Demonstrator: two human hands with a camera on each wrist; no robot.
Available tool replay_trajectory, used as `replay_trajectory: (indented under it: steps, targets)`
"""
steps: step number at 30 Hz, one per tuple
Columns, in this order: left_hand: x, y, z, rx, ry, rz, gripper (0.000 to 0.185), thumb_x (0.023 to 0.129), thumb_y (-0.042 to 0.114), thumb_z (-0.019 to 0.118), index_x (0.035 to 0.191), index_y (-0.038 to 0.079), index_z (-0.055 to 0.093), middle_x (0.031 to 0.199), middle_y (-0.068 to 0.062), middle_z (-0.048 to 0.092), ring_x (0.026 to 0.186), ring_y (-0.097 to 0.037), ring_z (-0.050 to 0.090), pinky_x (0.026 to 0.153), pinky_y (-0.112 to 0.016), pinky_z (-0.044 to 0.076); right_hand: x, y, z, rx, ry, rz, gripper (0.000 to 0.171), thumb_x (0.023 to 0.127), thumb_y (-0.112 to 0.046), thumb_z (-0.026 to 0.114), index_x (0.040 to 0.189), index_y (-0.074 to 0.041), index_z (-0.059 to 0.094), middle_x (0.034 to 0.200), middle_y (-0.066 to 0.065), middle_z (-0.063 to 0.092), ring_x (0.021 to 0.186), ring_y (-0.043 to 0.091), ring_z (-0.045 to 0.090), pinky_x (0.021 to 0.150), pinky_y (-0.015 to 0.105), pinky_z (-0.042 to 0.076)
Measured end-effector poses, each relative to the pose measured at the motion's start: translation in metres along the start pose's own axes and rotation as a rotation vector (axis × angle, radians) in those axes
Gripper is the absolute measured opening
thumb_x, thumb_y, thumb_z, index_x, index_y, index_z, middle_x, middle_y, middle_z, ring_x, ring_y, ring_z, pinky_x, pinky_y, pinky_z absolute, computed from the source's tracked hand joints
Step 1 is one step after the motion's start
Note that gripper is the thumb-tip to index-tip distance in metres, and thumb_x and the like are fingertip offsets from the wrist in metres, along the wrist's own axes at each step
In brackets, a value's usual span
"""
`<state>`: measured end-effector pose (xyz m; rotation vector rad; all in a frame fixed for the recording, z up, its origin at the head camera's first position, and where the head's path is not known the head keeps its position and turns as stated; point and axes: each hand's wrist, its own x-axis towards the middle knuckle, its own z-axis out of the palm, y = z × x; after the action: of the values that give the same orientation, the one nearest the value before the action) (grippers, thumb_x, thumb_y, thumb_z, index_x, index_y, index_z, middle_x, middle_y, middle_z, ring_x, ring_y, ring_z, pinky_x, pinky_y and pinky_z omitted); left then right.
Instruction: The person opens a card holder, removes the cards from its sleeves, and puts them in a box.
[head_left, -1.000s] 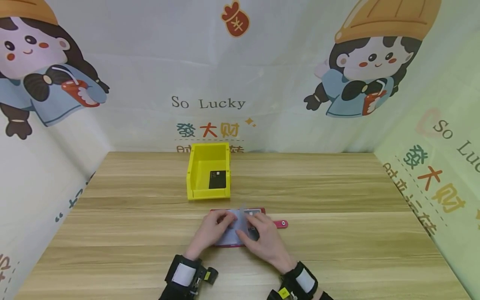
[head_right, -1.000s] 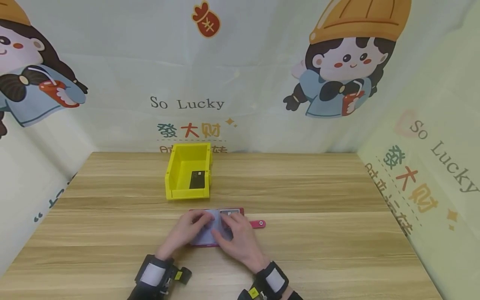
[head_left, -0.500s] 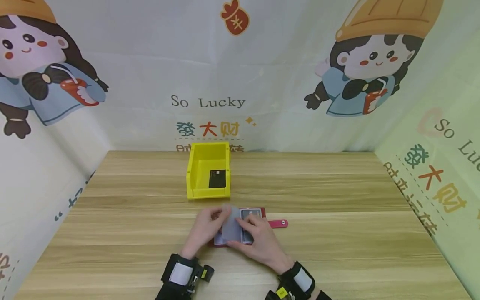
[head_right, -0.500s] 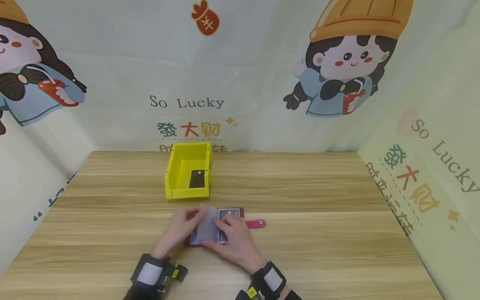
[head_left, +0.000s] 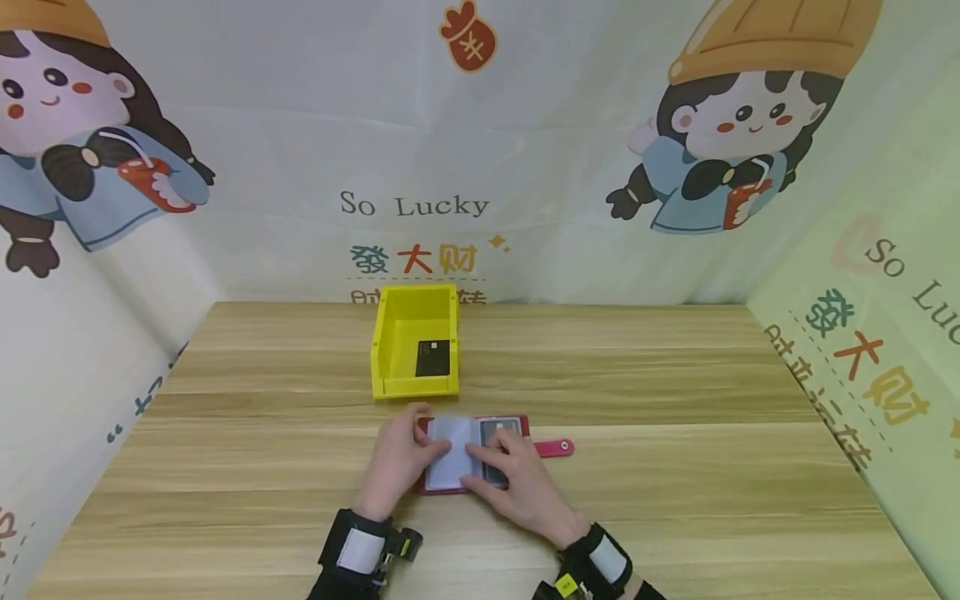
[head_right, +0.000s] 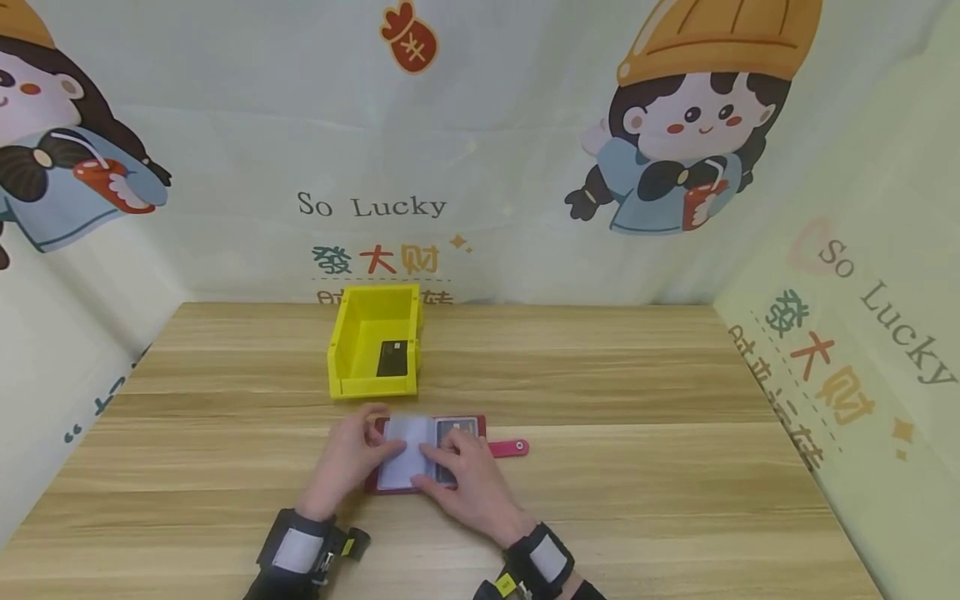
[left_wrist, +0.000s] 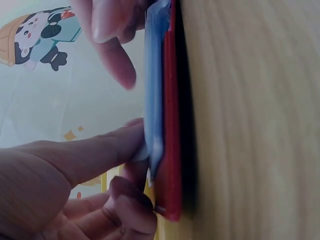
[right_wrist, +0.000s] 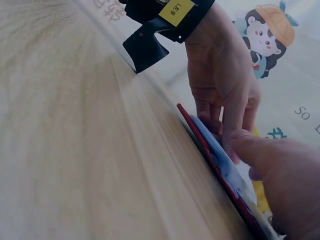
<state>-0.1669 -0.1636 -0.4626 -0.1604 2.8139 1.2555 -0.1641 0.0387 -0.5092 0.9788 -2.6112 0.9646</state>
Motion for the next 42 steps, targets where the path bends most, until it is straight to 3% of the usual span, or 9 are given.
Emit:
replay_trajectory:
  steps: [3,6,11,14,18,23,32,42]
  targets:
    - [-0.001,0.001,0.000,0.007,0.008,-0.026,0.064,0.085,0.012,0.080,0.139,-0.002,0.049,0.075,-0.006,0.057,0.064,-0.016,0.050,0.059,-0.026,0.038,-0.003,0.008,-0.004,0.038,0.075,-0.007,0.034,0.087,-0.024,0.078,0.118,-0.008,0.075,0.087,-0.003,0.048,0.083,0.005,0.041,0.078,0.022,0.031]
    - [-0.002,0.001,0.002,0.008,0.017,-0.038,0.065,0.086,0.012,0.080,0.139,-0.002,0.046,0.074,-0.007,0.057,0.064,-0.016,0.050,0.060,-0.027,0.038,-0.006,0.017,-0.010,0.008,0.136,0.027,0.034,0.086,-0.022,0.079,0.116,-0.007,0.075,0.085,-0.002,0.051,0.082,0.006,0.041,0.080,0.025,0.030]
    - [-0.003,0.002,0.003,0.034,0.053,-0.015,0.052,0.084,0.011,0.080,0.127,-0.001,0.053,0.073,-0.006,0.057,0.065,-0.016,0.049,0.060,-0.026,0.037,-0.011,0.026,-0.021,-0.025,0.147,0.125,0.040,0.084,-0.022,0.081,0.118,-0.004,0.073,0.091,0.000,0.058,0.088,0.011,0.048,0.083,0.032,0.035]
    - [-0.005,0.006,0.006,0.061,0.083,0.024,0.035,0.084,0.008,0.079,0.113,0.000,0.062,0.073,-0.005,0.055,0.065,-0.016,0.048,0.059,-0.025,0.035,-0.012,0.028,-0.024,-0.019,0.121,0.165,0.042,0.085,-0.023,0.080,0.122,-0.003,0.071,0.095,0.001,0.062,0.092,0.014,0.051,0.086,0.035,0.037]
    - [-0.007,0.013,0.012,0.143,0.120,0.135,0.011,0.083,-0.001,0.073,0.094,0.001,0.070,0.075,-0.006,0.059,0.067,-0.016,0.050,0.061,-0.027,0.039,-0.012,0.029,-0.024,-0.036,0.102,0.181,0.048,0.086,-0.023,0.078,0.127,-0.001,0.067,0.101,0.003,0.066,0.097,0.018,0.054,0.088,0.037,0.037]
    - [-0.009,0.020,0.023,0.207,0.110,0.232,0.005,0.086,-0.002,0.070,0.087,0.001,0.073,0.079,-0.008,0.067,0.071,-0.015,0.054,0.066,-0.028,0.046,-0.012,0.030,-0.024,-0.057,0.075,0.214,0.055,0.087,-0.026,0.077,0.133,0.001,0.062,0.108,0.006,0.068,0.102,0.021,0.054,0.089,0.038,0.036]
    - [-0.010,0.024,0.033,0.102,0.020,0.210,0.013,0.088,0.006,0.072,0.097,-0.003,0.074,0.082,-0.009,0.068,0.075,-0.013,0.057,0.066,-0.024,0.048,-0.012,0.026,-0.024,-0.067,0.011,0.260,0.057,0.089,-0.029,0.075,0.135,0.003,0.060,0.108,0.009,0.067,0.098,0.022,0.045,0.091,0.042,0.030]
    - [-0.007,0.027,0.038,0.087,0.027,0.190,0.015,0.087,0.007,0.073,0.097,-0.004,0.074,0.081,-0.009,0.069,0.074,-0.015,0.059,0.065,-0.026,0.046,-0.011,0.027,-0.024,-0.088,0.003,0.270,0.060,0.089,-0.033,0.075,0.137,0.000,0.059,0.105,0.006,0.064,0.095,0.020,0.042,0.089,0.039,0.028]
